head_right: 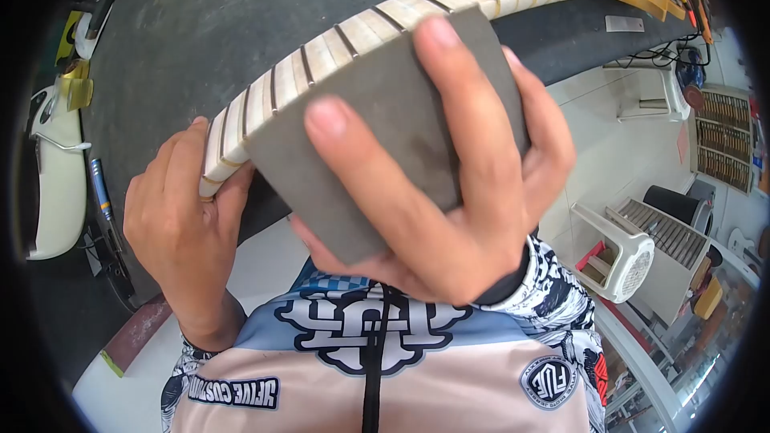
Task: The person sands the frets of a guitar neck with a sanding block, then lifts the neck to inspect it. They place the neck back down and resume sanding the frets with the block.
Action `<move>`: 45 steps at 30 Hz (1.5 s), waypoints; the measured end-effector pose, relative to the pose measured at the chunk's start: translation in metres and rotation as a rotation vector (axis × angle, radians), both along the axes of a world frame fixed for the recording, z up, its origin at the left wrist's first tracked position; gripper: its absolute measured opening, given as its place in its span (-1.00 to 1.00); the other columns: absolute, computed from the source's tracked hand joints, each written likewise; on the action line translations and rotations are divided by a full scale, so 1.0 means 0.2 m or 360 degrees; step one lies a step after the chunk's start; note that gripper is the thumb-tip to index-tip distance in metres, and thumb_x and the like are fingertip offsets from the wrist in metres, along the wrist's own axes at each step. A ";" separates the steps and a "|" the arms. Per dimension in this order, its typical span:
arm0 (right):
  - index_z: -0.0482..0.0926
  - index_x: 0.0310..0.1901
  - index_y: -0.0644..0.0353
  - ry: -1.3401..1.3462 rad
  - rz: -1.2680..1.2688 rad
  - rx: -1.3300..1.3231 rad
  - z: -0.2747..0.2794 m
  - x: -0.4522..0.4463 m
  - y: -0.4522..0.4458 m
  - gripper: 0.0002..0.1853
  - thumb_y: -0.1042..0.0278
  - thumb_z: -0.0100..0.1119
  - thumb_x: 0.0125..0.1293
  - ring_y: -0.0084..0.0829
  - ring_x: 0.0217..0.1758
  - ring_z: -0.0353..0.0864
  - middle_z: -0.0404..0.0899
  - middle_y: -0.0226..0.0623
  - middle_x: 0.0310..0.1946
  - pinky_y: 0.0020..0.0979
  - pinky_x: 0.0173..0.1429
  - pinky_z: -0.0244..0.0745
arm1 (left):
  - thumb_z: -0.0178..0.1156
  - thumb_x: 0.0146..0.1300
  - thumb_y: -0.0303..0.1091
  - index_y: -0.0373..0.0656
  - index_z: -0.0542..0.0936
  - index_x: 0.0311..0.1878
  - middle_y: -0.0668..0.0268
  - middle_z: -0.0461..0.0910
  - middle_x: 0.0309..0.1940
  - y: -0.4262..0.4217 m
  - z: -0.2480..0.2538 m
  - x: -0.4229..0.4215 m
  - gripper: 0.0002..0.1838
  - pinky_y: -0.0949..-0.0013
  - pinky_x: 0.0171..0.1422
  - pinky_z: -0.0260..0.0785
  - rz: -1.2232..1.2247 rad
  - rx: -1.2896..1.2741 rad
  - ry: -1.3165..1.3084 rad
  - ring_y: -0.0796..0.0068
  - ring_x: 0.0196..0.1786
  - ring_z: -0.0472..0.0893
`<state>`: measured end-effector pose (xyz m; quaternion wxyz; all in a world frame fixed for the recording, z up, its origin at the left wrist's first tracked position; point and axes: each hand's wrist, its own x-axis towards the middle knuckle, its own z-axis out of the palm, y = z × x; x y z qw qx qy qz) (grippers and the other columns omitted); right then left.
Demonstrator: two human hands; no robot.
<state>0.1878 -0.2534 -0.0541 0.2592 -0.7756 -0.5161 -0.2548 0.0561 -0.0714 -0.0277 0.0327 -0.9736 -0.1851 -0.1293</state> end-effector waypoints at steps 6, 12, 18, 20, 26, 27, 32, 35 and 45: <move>0.77 0.04 0.07 -0.0080 0.0066 0.0274 -0.03 0.14 0.26 -0.37 0.02 0.50 -0.16 -0.07 0.04 0.58 0.63 0.11 0.12 -0.23 0.24 0.41 | 0.47 0.05 -0.20 -0.24 0.66 0.03 0.19 0.72 -0.13 -0.01 -0.03 -0.01 -0.51 0.24 -0.16 0.40 -0.0018 0.0097 -0.0061 0.20 -0.17 0.70; 0.75 0.06 0.15 -0.0327 0.0086 -0.0303 0.08 0.15 0.15 -0.34 0.01 0.49 -0.14 -0.03 0.10 0.60 0.63 0.11 0.15 -0.19 0.25 0.42 | 0.47 0.03 -0.20 -0.25 0.67 0.03 0.18 0.72 -0.13 0.00 -0.02 -0.01 -0.50 0.24 -0.15 0.41 -0.0027 0.0042 -0.0037 0.20 -0.16 0.70; 0.76 0.04 0.15 -0.0055 -0.0002 0.0046 0.04 0.10 0.23 -0.35 0.05 0.50 -0.17 -0.06 0.09 0.61 0.66 0.03 0.10 -0.21 0.23 0.41 | 0.49 0.02 -0.22 -0.26 0.67 0.01 0.17 0.73 -0.12 -0.01 -0.02 -0.01 -0.51 0.24 -0.16 0.41 0.0006 0.0057 -0.0032 0.20 -0.16 0.70; 0.70 0.12 0.17 -0.0033 0.0051 -0.0094 0.05 0.06 0.10 -0.33 -0.07 0.41 -0.01 0.05 0.13 0.57 0.57 0.20 0.17 -0.12 0.25 0.41 | 0.49 0.03 -0.21 -0.26 0.67 -0.02 0.16 0.72 -0.17 0.01 -0.02 -0.01 -0.53 0.24 -0.19 0.39 -0.0064 0.0061 -0.0090 0.19 -0.20 0.69; 0.57 0.24 0.23 0.0039 0.0031 -0.0049 0.00 -0.04 -0.12 -0.27 -0.29 0.14 0.31 0.24 0.20 0.49 0.43 0.50 0.25 0.05 0.27 0.41 | 0.49 0.06 -0.16 -0.28 0.67 -0.09 0.14 0.70 -0.30 0.04 0.02 0.02 -0.56 0.21 -0.26 0.34 -0.0072 -0.0068 -0.0049 0.13 -0.33 0.65; 0.56 0.25 0.23 0.0013 0.0043 0.0001 -0.01 -0.04 -0.12 -0.26 -0.30 0.12 0.32 0.24 0.21 0.49 0.43 0.52 0.25 0.06 0.27 0.42 | 0.50 0.07 -0.16 -0.29 0.67 -0.09 0.14 0.70 -0.32 0.04 0.01 0.02 -0.55 0.21 -0.27 0.34 -0.0083 -0.0063 -0.0061 0.13 -0.35 0.64; 0.60 0.22 0.22 -0.0024 0.0031 -0.0036 0.01 -0.01 -0.03 -0.28 -0.26 0.20 0.25 0.19 0.19 0.52 0.46 0.52 0.22 -0.01 0.28 0.40 | 0.49 0.08 -0.16 -0.29 0.66 -0.07 0.14 0.70 -0.28 0.03 0.01 0.01 -0.55 0.21 -0.26 0.34 -0.0076 -0.0064 -0.0058 0.14 -0.32 0.65; 0.67 0.16 0.20 -0.0143 0.0077 -0.0011 0.01 0.07 0.07 -0.31 -0.17 0.31 0.12 0.09 0.13 0.58 0.53 0.40 0.19 -0.12 0.27 0.39 | 0.48 0.08 -0.15 -0.28 0.66 -0.04 0.15 0.71 -0.23 0.02 0.00 0.00 -0.53 0.21 -0.23 0.36 -0.0062 -0.0030 -0.0057 0.17 -0.26 0.67; 0.70 0.13 0.23 0.0009 0.0036 -0.0111 0.06 0.03 0.08 -0.32 -0.08 0.39 0.03 0.00 0.12 0.63 0.59 0.28 0.16 -0.20 0.26 0.41 | 0.46 0.08 -0.13 -0.26 0.67 0.04 0.18 0.72 -0.12 0.01 -0.02 -0.02 -0.49 0.24 -0.14 0.42 -0.0027 0.0004 -0.0027 0.21 -0.14 0.70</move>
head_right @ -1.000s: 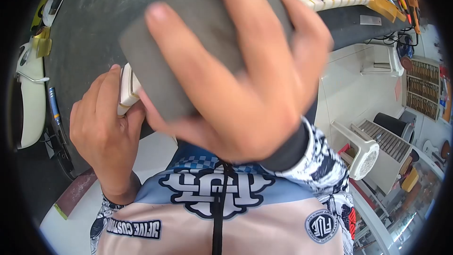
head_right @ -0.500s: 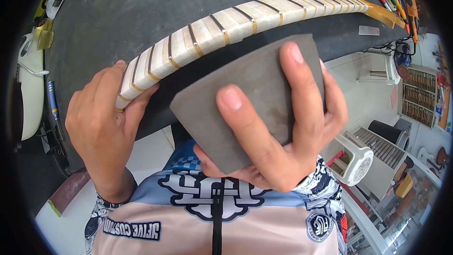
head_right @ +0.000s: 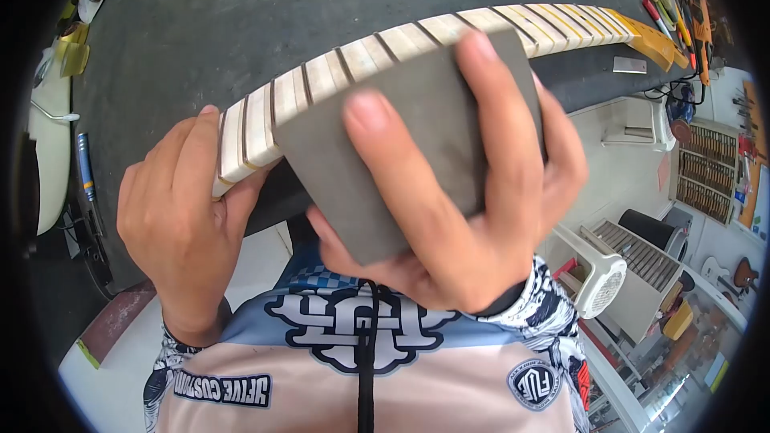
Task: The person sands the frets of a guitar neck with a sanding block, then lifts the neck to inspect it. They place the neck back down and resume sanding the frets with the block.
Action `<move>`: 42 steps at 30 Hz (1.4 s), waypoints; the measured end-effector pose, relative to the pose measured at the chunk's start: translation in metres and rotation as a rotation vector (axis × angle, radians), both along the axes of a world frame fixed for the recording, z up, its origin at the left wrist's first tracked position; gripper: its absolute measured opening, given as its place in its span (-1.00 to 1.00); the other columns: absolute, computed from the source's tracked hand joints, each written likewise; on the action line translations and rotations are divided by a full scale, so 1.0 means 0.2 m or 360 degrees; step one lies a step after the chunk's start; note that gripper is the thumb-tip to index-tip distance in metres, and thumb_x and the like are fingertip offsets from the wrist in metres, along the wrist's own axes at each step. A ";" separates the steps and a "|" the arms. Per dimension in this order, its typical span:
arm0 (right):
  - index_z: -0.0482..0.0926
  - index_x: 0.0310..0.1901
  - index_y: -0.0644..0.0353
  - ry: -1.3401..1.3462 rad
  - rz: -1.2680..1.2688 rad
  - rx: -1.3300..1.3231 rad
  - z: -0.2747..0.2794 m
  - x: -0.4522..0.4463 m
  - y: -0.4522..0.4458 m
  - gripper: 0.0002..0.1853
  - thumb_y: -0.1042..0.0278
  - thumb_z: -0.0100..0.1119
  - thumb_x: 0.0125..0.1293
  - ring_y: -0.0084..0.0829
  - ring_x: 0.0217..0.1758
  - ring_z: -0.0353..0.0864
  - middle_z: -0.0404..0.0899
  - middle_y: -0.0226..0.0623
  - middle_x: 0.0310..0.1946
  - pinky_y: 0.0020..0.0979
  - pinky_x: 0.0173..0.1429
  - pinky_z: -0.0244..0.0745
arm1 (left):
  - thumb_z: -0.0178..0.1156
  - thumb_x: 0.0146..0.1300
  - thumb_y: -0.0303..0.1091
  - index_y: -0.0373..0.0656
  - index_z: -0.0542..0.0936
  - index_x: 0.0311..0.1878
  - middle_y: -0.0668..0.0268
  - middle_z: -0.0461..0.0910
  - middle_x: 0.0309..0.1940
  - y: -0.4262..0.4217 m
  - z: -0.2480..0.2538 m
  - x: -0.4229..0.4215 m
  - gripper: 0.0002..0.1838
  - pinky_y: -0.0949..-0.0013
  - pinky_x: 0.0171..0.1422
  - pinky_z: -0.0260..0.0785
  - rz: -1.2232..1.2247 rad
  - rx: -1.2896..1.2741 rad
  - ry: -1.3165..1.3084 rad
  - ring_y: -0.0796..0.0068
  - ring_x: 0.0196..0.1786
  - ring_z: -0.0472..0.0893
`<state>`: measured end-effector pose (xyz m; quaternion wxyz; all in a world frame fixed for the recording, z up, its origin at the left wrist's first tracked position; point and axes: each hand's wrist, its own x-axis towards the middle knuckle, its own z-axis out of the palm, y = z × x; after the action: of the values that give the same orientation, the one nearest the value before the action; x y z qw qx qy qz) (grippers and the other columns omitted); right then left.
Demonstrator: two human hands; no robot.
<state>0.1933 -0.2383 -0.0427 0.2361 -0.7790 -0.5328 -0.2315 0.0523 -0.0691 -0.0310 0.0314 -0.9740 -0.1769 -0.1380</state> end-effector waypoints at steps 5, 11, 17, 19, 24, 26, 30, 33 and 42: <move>0.74 0.05 0.21 -0.0208 0.0110 0.0152 -0.03 0.12 0.13 -0.38 0.06 0.47 -0.09 -0.06 0.07 0.64 0.66 0.08 0.11 -0.24 0.24 0.41 | 0.47 0.07 -0.13 -0.27 0.67 0.03 0.19 0.72 -0.13 -0.02 -0.01 0.00 -0.48 0.24 -0.15 0.41 0.0007 0.0075 -0.0006 0.21 -0.15 0.69; 0.66 0.18 0.16 0.0053 -0.0074 -0.0149 0.05 -0.06 -0.10 -0.35 -0.14 0.30 0.16 0.12 0.17 0.55 0.51 0.32 0.24 -0.08 0.30 0.39 | 0.49 0.06 -0.12 -0.28 0.67 -0.02 0.18 0.72 -0.20 0.01 0.01 0.01 -0.50 0.22 -0.22 0.37 -0.0025 -0.0001 -0.0035 0.21 -0.24 0.68; 0.54 0.29 0.11 -0.0050 -0.0062 0.0001 -0.03 -0.07 -0.19 -0.29 -0.31 0.10 0.34 0.25 0.25 0.46 0.41 0.49 0.28 0.07 0.31 0.35 | 0.50 0.05 -0.13 -0.28 0.67 -0.06 0.16 0.70 -0.27 0.03 0.04 0.03 -0.53 0.21 -0.27 0.34 -0.0063 -0.0102 -0.0011 0.15 -0.33 0.65; 0.55 0.29 0.10 -0.0018 -0.0063 -0.0042 -0.02 -0.07 -0.16 -0.29 -0.31 0.14 0.32 0.23 0.25 0.47 0.42 0.49 0.28 0.05 0.32 0.35 | 0.49 0.06 -0.14 -0.28 0.67 -0.07 0.15 0.70 -0.28 0.03 0.03 0.03 -0.53 0.21 -0.27 0.34 -0.0065 -0.0097 -0.0021 0.15 -0.33 0.65; 0.68 0.16 0.10 -0.0059 0.0043 0.0118 -0.06 0.04 -0.01 -0.33 -0.19 0.35 0.10 0.10 0.16 0.55 0.49 0.38 0.24 -0.12 0.30 0.35 | 0.48 0.07 -0.14 -0.27 0.67 -0.05 0.16 0.71 -0.23 0.02 0.02 0.02 -0.53 0.21 -0.23 0.37 -0.0028 -0.0071 -0.0019 0.16 -0.27 0.67; 0.73 0.10 0.10 -0.0156 0.0017 0.0041 -0.02 0.05 0.09 -0.35 -0.13 0.43 0.00 0.05 0.12 0.59 0.52 0.33 0.22 -0.17 0.29 0.36 | 0.48 0.07 -0.13 -0.26 0.67 -0.03 0.17 0.72 -0.19 0.00 0.00 0.02 -0.51 0.22 -0.19 0.39 -0.0001 -0.0009 -0.0029 0.18 -0.22 0.68; 0.75 0.08 0.11 -0.0435 -0.0078 -0.0426 0.12 0.04 0.21 -0.34 -0.09 0.46 -0.06 0.02 0.08 0.61 0.56 0.29 0.20 -0.19 0.28 0.38 | 0.47 0.06 -0.14 -0.24 0.66 0.02 0.19 0.72 -0.12 -0.03 -0.03 0.00 -0.50 0.23 -0.13 0.42 0.0027 0.0129 -0.0048 0.21 -0.14 0.70; 0.70 0.15 0.13 -0.0536 0.0304 -0.0053 -0.07 0.20 -0.04 -0.31 -0.20 0.38 0.08 0.03 0.13 0.61 0.53 0.36 0.21 -0.16 0.30 0.38 | 0.46 0.06 -0.18 -0.25 0.66 0.03 0.18 0.72 -0.12 0.00 0.00 0.00 -0.51 0.23 -0.13 0.42 0.0005 0.0016 -0.0005 0.21 -0.14 0.70; 0.74 0.06 0.10 -0.0024 0.0033 0.0110 -0.01 0.06 0.11 -0.41 -0.04 0.43 -0.02 0.00 0.07 0.61 0.63 0.12 0.13 -0.18 0.26 0.39 | 0.48 0.08 -0.14 -0.26 0.66 -0.02 0.18 0.72 -0.18 -0.01 0.01 0.01 -0.52 0.24 -0.20 0.39 -0.0022 0.0053 0.0009 0.19 -0.20 0.69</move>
<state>0.2050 -0.2155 -0.0441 0.2612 -0.7630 -0.5343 -0.2533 0.0544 -0.0713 -0.0286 0.0471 -0.9750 -0.1677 -0.1383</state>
